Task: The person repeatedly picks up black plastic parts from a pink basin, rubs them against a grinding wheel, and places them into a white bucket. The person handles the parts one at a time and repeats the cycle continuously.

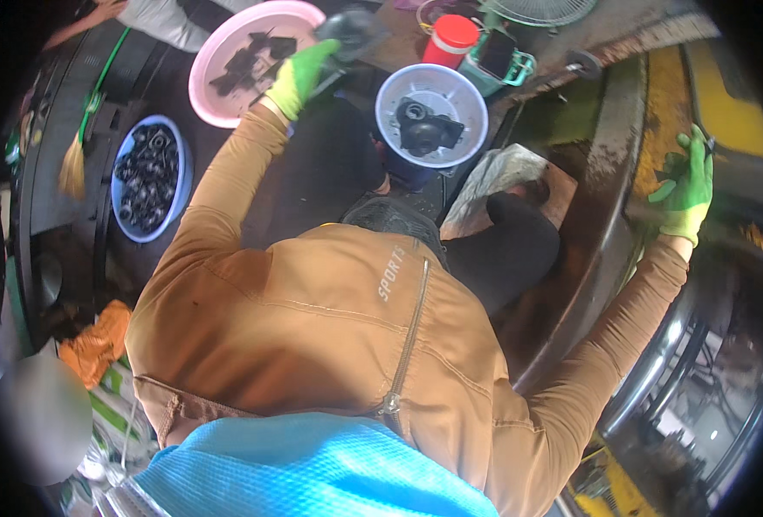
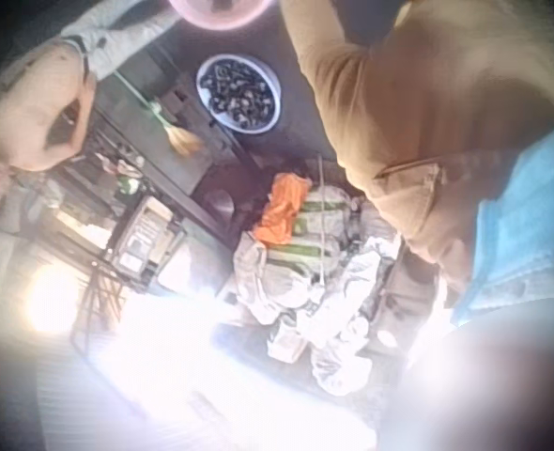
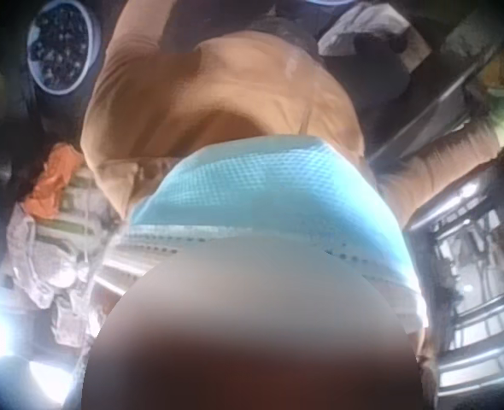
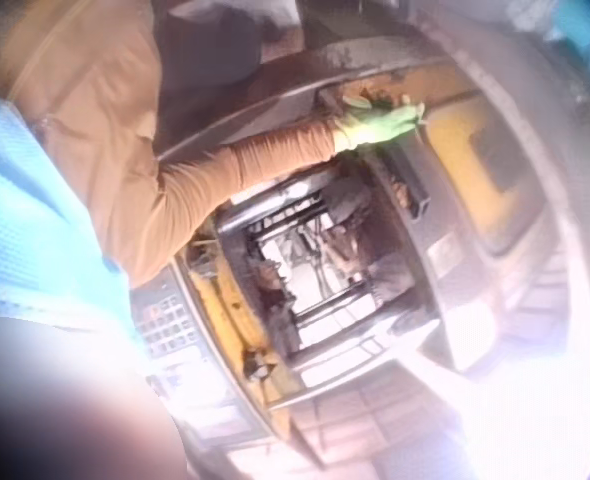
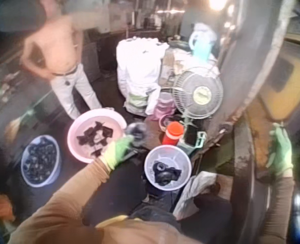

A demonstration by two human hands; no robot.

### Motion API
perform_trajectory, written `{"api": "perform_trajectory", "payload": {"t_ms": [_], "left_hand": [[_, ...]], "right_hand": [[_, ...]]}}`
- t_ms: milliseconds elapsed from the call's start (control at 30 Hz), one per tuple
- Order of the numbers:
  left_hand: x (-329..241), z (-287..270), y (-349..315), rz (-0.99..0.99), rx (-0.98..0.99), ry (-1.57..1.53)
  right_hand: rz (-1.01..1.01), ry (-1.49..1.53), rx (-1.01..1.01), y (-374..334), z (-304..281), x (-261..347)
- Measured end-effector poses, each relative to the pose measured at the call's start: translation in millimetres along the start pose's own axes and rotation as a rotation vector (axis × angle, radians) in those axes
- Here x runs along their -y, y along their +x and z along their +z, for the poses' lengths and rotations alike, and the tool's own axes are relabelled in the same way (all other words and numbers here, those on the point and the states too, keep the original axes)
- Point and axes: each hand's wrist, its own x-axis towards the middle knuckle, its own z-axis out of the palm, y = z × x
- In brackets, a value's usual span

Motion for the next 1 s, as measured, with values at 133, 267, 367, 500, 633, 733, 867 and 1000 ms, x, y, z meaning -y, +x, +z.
{"api": "perform_trajectory", "payload": {"t_ms": [133,267,367,500,633,733,867,1000], "left_hand": [[144,-10,-46,-1.064,0.112,-0.076],[219,-7,-71,-0.612,0.743,0.569],[239,8,-65,-0.338,0.941,0.707],[235,-7,-48,-0.526,0.922,0.458],[198,-59,-44,-1.119,0.348,-0.291],[157,-88,-54,-1.03,-0.1,-0.529],[99,-90,-60,-0.364,-0.211,0.006],[34,-42,-33,-0.508,-0.466,-1.191]], "right_hand": [[0.138,0.487,-0.287,83,-11,-47],[-0.264,0.445,-0.645,106,-10,-58],[-0.232,0.404,-0.799,99,1,-49],[-0.259,0.355,-0.97,80,10,-42],[-0.277,0.359,-1.104,53,0,-43],[-0.316,0.36,-1.17,28,-12,-39],[-0.453,0.364,-1.22,-14,-15,-22],[-0.491,0.347,-1.102,-54,-9,10]]}}
